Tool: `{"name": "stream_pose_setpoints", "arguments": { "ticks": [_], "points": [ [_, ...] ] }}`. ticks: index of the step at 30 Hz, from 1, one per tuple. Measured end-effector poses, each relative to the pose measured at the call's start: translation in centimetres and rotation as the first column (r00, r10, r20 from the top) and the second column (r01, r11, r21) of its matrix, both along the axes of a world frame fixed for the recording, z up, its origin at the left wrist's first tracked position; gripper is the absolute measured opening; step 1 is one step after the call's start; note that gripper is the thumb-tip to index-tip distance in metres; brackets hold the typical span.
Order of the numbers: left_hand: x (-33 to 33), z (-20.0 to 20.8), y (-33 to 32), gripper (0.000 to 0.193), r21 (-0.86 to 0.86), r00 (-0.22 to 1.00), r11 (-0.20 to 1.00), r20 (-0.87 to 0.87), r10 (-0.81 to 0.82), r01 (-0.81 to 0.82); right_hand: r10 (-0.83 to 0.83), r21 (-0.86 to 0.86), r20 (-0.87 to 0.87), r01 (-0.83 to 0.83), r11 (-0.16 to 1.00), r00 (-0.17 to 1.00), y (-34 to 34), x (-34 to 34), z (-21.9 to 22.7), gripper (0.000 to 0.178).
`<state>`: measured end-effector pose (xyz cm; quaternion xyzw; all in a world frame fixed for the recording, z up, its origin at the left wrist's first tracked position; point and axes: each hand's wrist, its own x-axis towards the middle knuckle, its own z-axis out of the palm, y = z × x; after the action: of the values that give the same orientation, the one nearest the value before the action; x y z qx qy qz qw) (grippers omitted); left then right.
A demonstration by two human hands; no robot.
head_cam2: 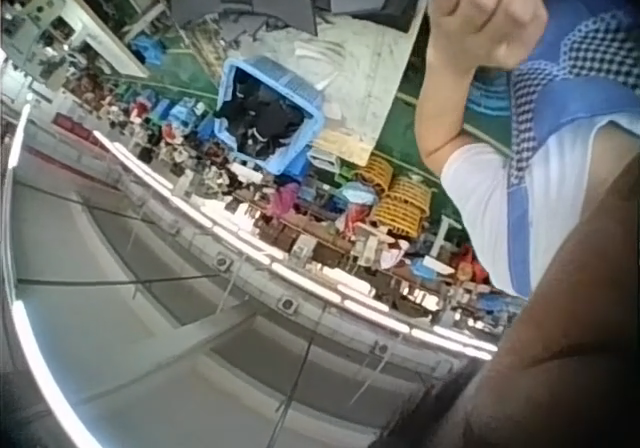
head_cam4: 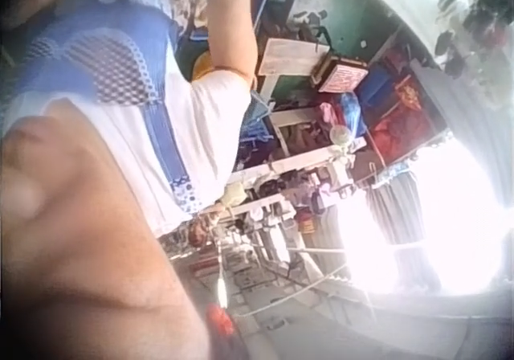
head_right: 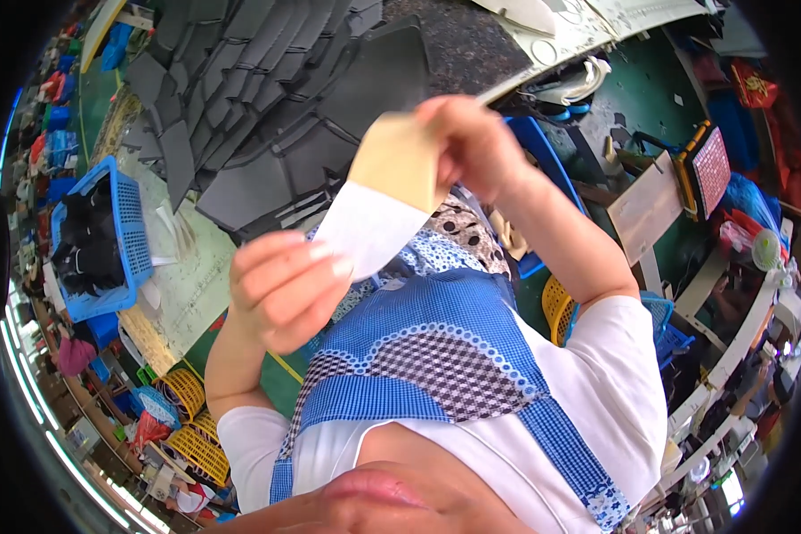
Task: Assembling shoe components by attaching reinforcements to shoe upper parts.
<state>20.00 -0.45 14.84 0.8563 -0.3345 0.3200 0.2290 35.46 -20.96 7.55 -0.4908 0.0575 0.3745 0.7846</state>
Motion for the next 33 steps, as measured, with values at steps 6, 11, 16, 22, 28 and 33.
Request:
{"name": "stream_pose_setpoints", "arguments": {
  "ticks": [6, 11, 16, 22, 28, 33],
  "points": [
    [-5.6, -2.1, 1.5, 0.032, -0.686, 0.720, 0.663, -0.619, -0.313, -0.301, 0.655, -0.993, 0.119, 0.099, 0.067, 0.747, -16.6, 3.5, -9.2, 0.028],
    [-6.2, -4.4, 1.3, 0.036, -0.696, 0.542, 0.058, -0.605, -0.583, -0.715, 0.486, -0.446, 0.493, -0.271, 0.853, 0.722, -7.0, -0.1, 0.6, 0.045],
    [-1.1, -4.5, 2.0, 0.029, -0.742, 0.703, 0.219, -0.671, -0.236, -0.634, 0.634, -0.566, 0.733, -0.296, 0.770, 0.246, 2.7, 1.2, 5.5, 0.034],
    [0.5, -6.8, 4.8, 0.027, -0.499, 0.567, 0.354, -0.815, 0.118, -0.791, 0.733, -0.732, 0.680, -0.031, 0.680, 0.028, 5.8, 3.8, 3.1, 0.040],
    [1.2, -7.3, 5.5, 0.028, -0.412, 0.516, 0.393, -0.831, 0.208, -0.822, 0.697, -0.693, 0.714, -0.077, 0.717, 0.065, 6.7, 4.5, 0.7, 0.040],
    [1.4, -4.2, 4.6, 0.044, 0.205, 0.541, 0.589, -0.246, 0.804, -0.782, 0.641, -0.639, 0.760, 0.054, 0.767, -0.107, 7.2, 4.3, 0.6, 0.037]
  ]
}}
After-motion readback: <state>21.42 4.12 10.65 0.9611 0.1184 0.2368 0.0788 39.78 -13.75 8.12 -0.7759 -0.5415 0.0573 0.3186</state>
